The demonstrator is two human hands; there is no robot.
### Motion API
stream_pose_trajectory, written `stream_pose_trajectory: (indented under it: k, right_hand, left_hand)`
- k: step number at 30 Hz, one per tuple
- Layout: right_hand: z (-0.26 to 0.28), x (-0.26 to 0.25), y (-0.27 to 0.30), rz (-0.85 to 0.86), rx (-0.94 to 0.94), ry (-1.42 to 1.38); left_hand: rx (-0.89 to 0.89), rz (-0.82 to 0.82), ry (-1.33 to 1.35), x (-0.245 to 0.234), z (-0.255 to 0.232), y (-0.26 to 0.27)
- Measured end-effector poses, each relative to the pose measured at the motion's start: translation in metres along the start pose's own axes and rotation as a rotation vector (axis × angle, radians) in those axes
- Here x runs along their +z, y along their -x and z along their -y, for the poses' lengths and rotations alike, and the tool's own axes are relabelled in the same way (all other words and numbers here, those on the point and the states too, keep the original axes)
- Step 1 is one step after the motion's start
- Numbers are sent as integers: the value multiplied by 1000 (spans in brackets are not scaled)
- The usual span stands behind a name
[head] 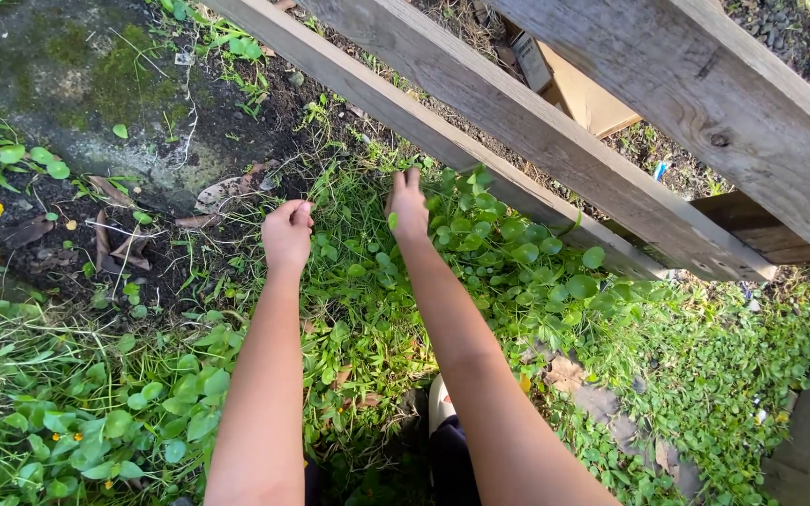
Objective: Pulling weeds and grass from a garden patch by hand
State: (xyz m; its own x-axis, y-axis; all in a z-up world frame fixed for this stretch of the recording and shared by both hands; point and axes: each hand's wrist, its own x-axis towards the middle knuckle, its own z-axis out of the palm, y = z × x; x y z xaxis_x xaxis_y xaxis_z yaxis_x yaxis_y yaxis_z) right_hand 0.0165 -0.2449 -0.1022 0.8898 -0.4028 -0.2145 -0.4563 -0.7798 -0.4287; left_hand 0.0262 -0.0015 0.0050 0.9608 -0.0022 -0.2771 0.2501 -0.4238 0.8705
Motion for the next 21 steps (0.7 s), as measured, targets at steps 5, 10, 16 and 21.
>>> stream_pose_trajectory:
  k: [5,10,16,21]
  right_hand:
    - [66,-60,36,183,-230,299]
    - [8,10,-7,216,-187,492]
    - [-21,55,-17,-156,-225,579]
    - [-36,82,-38,107,-124,518]
  left_hand:
    - [-10,-1,-1,0,4,0]
    - [-11,7,-1,-3,-1,1]
    - [3,6,-5,-5,0,1]
    - [3,15,-24,-2,2,2]
